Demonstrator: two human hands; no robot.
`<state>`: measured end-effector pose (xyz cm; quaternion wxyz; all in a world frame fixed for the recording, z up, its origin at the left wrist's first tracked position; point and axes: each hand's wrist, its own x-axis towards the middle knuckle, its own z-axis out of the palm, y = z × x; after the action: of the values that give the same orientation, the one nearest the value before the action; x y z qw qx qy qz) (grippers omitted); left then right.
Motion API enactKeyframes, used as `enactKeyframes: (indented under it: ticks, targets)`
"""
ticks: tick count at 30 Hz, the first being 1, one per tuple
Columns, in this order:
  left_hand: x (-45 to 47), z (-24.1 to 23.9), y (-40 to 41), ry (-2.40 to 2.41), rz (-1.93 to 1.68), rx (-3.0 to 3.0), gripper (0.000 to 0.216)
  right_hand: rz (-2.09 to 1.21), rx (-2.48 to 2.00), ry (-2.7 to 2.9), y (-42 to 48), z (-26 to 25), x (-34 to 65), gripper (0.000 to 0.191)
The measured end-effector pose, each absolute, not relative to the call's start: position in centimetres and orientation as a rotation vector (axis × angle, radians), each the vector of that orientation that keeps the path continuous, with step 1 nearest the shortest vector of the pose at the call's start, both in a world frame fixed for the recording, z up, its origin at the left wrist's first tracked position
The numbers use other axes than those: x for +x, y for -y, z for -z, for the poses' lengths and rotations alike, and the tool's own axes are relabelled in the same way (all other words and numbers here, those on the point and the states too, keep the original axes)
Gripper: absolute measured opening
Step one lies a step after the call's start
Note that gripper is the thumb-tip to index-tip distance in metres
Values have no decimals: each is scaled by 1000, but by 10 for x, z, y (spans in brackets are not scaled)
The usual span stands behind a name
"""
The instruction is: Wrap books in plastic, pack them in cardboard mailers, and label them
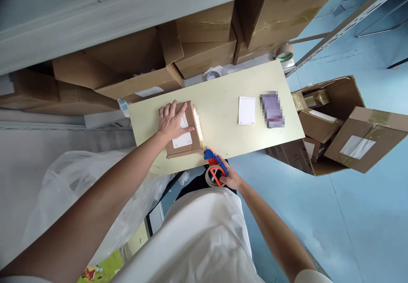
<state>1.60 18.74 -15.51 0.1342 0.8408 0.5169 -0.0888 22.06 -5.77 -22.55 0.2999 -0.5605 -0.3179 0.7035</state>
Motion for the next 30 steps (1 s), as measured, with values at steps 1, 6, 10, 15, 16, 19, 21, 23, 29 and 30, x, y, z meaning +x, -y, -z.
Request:
enactKeyframes:
  ticks: [1, 6, 10, 15, 16, 19, 21, 23, 29, 30]
  targets:
    - [17, 155, -187, -1507, 255, 2435, 97, -1862, -1491, 817, 65, 225, 211, 95]
    - [11, 157, -184, -1791, 280, 2272, 96, -1842, -1505, 645, 47, 213, 191, 95]
    - [-13, 157, -167, -2034, 394, 1950, 114, -1740, -1529, 577, -14, 202, 212, 90]
    - [-9, 148, -152, -1907, 368, 2084, 113, -1972, -1504, 768, -101, 192, 237, 68]
    - [-2, 147, -153, -1833, 349, 2144, 107, -2034, -1513, 804, -113, 192, 237, 65]
    - [15, 151, -160, -1725, 278, 2233, 83, -2048, -1580, 928, -133, 197, 232, 72]
    - [19, 156, -163, -1753, 228, 2226, 70, -2016, -1582, 1004, -135, 203, 231, 80]
    - [18, 161, -163, -1789, 193, 2207, 63, -2047, -1531, 1062, -133, 209, 239, 84]
    - [15, 167, -161, -1783, 168, 2168, 60, -2150, -1481, 1301, -115, 216, 293, 85]
    - [16, 167, -161, -1779, 170, 2161, 59, -2186, -1435, 1338, -117, 216, 299, 83]
